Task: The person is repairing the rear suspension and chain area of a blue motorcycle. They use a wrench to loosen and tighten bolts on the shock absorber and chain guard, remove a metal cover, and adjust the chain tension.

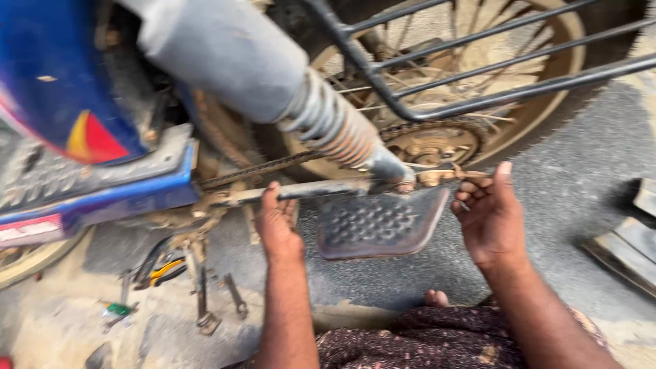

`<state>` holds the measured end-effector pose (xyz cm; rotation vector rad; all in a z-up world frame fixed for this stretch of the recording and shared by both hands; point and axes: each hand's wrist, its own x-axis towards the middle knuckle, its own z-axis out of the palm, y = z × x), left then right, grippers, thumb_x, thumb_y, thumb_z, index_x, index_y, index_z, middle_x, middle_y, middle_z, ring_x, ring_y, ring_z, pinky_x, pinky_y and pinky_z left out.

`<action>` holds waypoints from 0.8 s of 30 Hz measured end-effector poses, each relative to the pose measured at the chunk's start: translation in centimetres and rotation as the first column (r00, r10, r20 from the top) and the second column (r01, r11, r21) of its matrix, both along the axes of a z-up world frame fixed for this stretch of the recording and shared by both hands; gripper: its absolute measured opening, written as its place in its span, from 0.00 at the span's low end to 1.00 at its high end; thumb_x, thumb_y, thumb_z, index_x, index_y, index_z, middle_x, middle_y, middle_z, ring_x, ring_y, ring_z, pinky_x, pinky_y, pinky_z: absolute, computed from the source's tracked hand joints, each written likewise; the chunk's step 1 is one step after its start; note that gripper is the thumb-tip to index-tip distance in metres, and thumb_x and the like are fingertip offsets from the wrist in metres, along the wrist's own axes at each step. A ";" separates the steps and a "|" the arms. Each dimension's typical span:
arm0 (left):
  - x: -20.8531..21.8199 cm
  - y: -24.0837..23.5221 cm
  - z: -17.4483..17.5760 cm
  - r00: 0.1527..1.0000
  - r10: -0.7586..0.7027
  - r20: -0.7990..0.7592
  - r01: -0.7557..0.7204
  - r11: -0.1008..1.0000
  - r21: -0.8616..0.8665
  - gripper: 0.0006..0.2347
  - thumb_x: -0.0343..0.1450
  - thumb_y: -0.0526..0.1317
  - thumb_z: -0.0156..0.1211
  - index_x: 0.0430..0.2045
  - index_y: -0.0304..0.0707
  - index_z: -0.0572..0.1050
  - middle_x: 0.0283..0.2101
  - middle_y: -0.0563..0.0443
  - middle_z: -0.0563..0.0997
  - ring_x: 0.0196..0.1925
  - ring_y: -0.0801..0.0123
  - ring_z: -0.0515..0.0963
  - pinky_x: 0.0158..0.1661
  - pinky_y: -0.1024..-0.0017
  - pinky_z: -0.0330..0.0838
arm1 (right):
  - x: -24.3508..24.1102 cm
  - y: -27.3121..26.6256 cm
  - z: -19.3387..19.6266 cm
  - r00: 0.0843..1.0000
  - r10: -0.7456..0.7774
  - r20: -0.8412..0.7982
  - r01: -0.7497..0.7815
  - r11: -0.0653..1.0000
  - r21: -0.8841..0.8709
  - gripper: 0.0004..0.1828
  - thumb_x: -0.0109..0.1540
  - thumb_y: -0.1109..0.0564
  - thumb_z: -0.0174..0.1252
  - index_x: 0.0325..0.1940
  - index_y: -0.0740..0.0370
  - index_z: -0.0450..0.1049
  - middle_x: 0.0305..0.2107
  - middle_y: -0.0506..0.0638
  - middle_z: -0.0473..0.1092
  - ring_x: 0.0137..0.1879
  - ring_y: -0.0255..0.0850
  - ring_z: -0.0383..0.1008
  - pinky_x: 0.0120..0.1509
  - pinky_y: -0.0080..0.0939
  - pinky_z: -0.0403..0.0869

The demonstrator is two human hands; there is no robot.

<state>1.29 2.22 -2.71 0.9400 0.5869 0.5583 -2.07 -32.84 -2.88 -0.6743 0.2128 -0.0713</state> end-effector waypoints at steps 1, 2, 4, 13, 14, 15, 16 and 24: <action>-0.1 0.0 -0.1 1.000 0.011 0.007 -0.011 1.000 0.006 0.16 0.65 0.44 0.72 0.42 0.36 0.79 0.35 0.54 0.77 0.36 0.71 0.75 0.43 0.71 0.75 | -0.1 0.0 -0.1 1.000 0.011 0.007 -0.011 1.000 0.006 0.24 0.71 0.31 0.52 0.41 0.53 0.69 0.32 0.43 0.70 0.42 0.36 0.69 0.50 0.40 0.69; -0.3 0.0 -0.2 1.000 0.003 -0.024 -0.003 1.000 -0.021 0.17 0.65 0.45 0.72 0.43 0.35 0.78 0.35 0.54 0.77 0.37 0.71 0.76 0.43 0.73 0.76 | -0.2 0.0 -0.1 1.000 0.021 -0.004 -0.021 1.000 0.011 0.27 0.71 0.29 0.52 0.42 0.55 0.72 0.33 0.43 0.70 0.42 0.36 0.69 0.51 0.41 0.69; 0.1 0.3 -0.4 1.000 0.002 -0.029 -0.003 0.999 -0.039 0.17 0.66 0.45 0.71 0.43 0.34 0.78 0.34 0.53 0.77 0.38 0.71 0.77 0.44 0.74 0.76 | 0.4 0.2 0.0 0.999 0.039 0.011 -0.039 0.999 0.023 0.30 0.70 0.28 0.51 0.44 0.57 0.74 0.33 0.43 0.71 0.43 0.36 0.69 0.52 0.41 0.69; -1.9 -0.5 -0.3 0.893 -0.264 -0.365 0.285 0.958 0.006 0.51 0.56 0.75 0.58 0.73 0.47 0.56 0.70 0.41 0.66 0.67 0.60 0.65 0.57 0.61 0.49 | -0.1 -0.1 -0.2 0.999 0.035 -0.038 -0.031 0.995 0.096 0.34 0.69 0.24 0.47 0.43 0.56 0.75 0.34 0.44 0.72 0.44 0.38 0.71 0.55 0.44 0.70; -2.1 -0.8 0.6 0.893 -0.259 -0.368 0.278 0.961 -0.002 0.51 0.54 0.74 0.59 0.72 0.52 0.57 0.69 0.42 0.68 0.66 0.60 0.67 0.55 0.63 0.51 | 0.0 0.0 0.1 0.995 0.004 -0.098 0.003 0.998 0.069 0.35 0.67 0.22 0.46 0.42 0.56 0.74 0.32 0.43 0.72 0.42 0.37 0.70 0.53 0.42 0.70; -2.3 -1.2 1.5 0.891 -0.258 -0.373 0.273 0.962 -0.011 0.50 0.51 0.74 0.59 0.71 0.57 0.58 0.68 0.43 0.69 0.65 0.59 0.69 0.53 0.64 0.54 | 0.0 0.0 0.3 0.987 -0.032 -0.158 0.039 0.998 0.041 0.37 0.66 0.21 0.45 0.40 0.56 0.74 0.30 0.43 0.72 0.40 0.37 0.70 0.51 0.41 0.70; -2.5 -1.0 1.6 0.890 -0.266 -0.371 0.280 0.960 -0.015 0.50 0.51 0.74 0.59 0.71 0.57 0.58 0.68 0.43 0.69 0.65 0.59 0.69 0.53 0.64 0.54 | 0.6 -0.2 -1.4 0.987 -0.040 -0.157 0.046 0.998 0.037 0.37 0.66 0.21 0.45 0.40 0.56 0.74 0.30 0.43 0.72 0.40 0.37 0.70 0.51 0.41 0.70; -1.9 -0.6 0.2 0.891 -0.287 -0.353 0.289 0.956 -0.047 0.52 0.52 0.74 0.59 0.70 0.45 0.59 0.69 0.40 0.70 0.67 0.58 0.69 0.63 0.52 0.47 | 2.5 0.0 -1.1 0.965 -0.161 -0.207 0.090 0.945 -0.314 0.12 0.65 0.55 0.61 0.53 0.56 0.74 0.37 0.40 0.70 0.41 0.31 0.65 0.44 0.37 0.66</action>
